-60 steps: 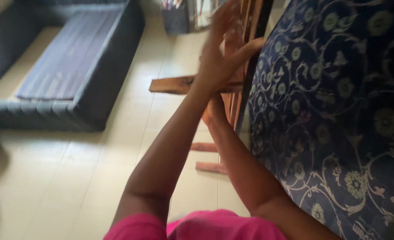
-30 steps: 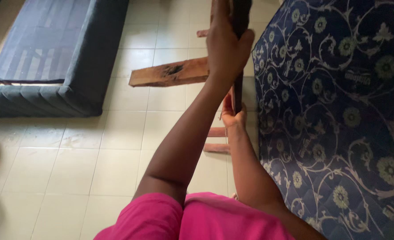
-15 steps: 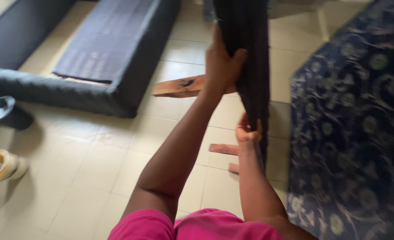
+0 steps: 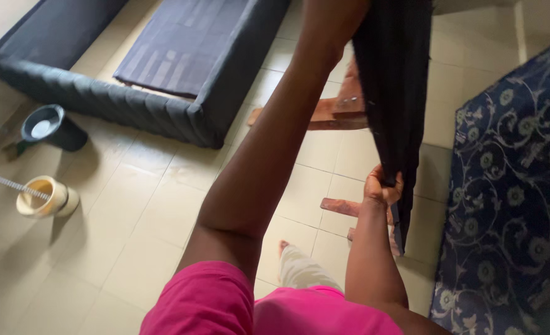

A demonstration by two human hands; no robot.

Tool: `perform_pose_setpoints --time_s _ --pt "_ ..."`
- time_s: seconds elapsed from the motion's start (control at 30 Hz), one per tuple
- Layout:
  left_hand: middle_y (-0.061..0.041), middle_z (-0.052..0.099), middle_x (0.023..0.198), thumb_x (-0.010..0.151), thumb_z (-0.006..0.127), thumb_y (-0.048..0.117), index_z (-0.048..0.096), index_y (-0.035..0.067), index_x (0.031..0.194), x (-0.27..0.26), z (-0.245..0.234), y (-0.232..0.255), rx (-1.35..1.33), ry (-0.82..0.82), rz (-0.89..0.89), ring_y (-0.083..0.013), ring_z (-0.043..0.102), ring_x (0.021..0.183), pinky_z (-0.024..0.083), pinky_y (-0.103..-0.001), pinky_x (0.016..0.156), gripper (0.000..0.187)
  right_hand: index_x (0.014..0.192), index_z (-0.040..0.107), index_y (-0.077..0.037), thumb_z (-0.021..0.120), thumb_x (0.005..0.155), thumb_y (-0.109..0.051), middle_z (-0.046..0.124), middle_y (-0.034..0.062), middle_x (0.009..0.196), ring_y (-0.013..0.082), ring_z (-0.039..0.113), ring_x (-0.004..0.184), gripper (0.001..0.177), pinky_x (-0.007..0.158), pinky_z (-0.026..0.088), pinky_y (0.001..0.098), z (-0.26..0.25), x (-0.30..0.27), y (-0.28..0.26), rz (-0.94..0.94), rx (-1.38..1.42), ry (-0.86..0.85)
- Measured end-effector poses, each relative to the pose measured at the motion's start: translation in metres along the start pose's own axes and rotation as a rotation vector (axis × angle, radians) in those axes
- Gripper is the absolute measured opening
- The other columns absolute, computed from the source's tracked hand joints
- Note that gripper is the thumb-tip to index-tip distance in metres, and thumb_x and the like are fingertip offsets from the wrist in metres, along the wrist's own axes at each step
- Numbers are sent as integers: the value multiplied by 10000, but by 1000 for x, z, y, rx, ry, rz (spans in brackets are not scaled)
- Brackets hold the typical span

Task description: The person assembles a wooden bed frame by picking up the slat support panels and placing them into the frame by hand.

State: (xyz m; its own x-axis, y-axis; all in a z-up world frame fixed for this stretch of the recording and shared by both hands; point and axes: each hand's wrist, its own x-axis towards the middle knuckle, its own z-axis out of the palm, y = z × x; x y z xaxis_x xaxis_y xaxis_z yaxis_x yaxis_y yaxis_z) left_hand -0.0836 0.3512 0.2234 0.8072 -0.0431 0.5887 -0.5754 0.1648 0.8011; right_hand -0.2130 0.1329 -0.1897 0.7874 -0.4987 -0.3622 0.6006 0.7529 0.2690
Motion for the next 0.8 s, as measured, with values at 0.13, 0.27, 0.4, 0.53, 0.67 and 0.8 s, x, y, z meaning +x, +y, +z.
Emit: perform_pose_setpoints --time_s 0.13,0.27,0.4,0.53,0.67,0.8 --pt "-47 632 796 753 722 -3 621 7 945 14 -39 10 -315 51 -36 -184 607 691 486 -339 627 216 1137 711 -15 659 813 -19 760 135 1089 321 743 975 328 867 633 436 -4 -12 34 -65 -61 123" --pt "-20 624 767 715 669 -128 643 -7 901 18 -84 23 -400 40 -42 -155 593 655 480 -308 614 224 1142 728 -20 681 833 -25 773 129 1111 294 744 989 313 856 618 401 -16 -33 69 -10 -109 13" --pt "-74 692 855 703 642 -146 677 -46 964 17 -146 23 -433 65 -135 -194 667 743 539 -307 706 282 1138 733 -23 676 873 -67 772 115 1125 273 745 1000 275 876 630 405 -21 -61 106 28 -289 34" --pt "-76 683 857 670 658 -158 669 -51 960 12 -209 10 -359 136 -211 -199 677 744 543 -305 679 310 1159 733 -7 692 949 -88 770 122 1127 269 741 1000 229 876 627 396 -57 -58 136 54 -292 100" --pt "-83 678 855 658 647 -164 667 -55 964 4 -281 -14 -400 191 -268 -216 671 752 532 -320 680 326 1206 725 -7 709 942 -82 766 114 1165 261 728 1022 274 890 600 382 -104 -50 161 173 -298 -11" --pt "-76 684 875 637 646 -150 665 -38 988 -4 -356 -46 -438 225 -320 -217 675 793 545 -313 719 369 1282 707 -21 698 944 -66 746 96 1275 233 711 1137 341 1032 587 364 -134 -66 209 111 -404 -173"
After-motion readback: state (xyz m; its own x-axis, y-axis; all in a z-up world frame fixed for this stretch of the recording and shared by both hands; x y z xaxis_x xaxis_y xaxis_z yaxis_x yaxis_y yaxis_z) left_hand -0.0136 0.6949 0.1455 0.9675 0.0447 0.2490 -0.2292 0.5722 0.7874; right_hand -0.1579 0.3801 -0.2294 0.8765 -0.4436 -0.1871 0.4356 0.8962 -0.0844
